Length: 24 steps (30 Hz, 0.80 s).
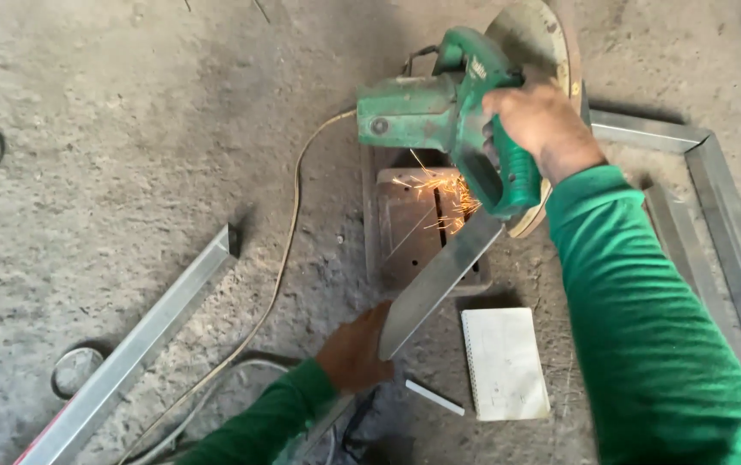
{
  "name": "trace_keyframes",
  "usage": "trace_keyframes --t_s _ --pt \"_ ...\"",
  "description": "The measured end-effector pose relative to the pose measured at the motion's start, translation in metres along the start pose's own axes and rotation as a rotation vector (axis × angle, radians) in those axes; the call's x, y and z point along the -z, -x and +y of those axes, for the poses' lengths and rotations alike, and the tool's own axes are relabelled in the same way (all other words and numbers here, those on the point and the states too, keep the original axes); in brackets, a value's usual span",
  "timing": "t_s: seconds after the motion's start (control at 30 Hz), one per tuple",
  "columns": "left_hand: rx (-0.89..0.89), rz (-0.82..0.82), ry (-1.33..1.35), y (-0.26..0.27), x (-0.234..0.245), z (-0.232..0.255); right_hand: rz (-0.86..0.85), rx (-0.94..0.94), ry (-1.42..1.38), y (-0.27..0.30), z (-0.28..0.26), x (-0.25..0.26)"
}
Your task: Measuring and cutting metal frame components using a tape measure and a chop saw
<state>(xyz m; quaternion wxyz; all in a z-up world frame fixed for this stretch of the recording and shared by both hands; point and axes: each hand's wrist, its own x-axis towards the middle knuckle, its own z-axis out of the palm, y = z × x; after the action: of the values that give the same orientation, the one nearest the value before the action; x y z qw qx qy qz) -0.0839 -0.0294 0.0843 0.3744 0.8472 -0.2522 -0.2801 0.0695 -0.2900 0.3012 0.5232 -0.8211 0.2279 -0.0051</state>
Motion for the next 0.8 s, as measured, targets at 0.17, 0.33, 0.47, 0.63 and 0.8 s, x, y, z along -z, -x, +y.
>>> trace_keyframes --t_s 0.17,0.33,0.47,0.63,0.8 --pt "0.004 -0.024 -0.156 -0.021 -0.039 -0.04 0.002 -0.066 -0.055 -0.002 0.005 -0.001" --pt "0.021 -0.009 -0.09 -0.045 -0.057 -0.074 0.007 -0.048 -0.102 -0.024 0.011 0.006" --pt "0.079 -0.092 0.036 -0.041 -0.018 -0.093 0.023 -0.091 -0.054 -0.01 -0.001 0.002" --pt "0.142 -0.17 0.272 -0.034 0.032 -0.066 0.035 -0.161 0.008 0.005 -0.01 -0.001" --pt "0.178 -0.169 0.144 -0.037 0.05 -0.014 0.03 -0.125 -0.007 0.0 -0.004 -0.002"
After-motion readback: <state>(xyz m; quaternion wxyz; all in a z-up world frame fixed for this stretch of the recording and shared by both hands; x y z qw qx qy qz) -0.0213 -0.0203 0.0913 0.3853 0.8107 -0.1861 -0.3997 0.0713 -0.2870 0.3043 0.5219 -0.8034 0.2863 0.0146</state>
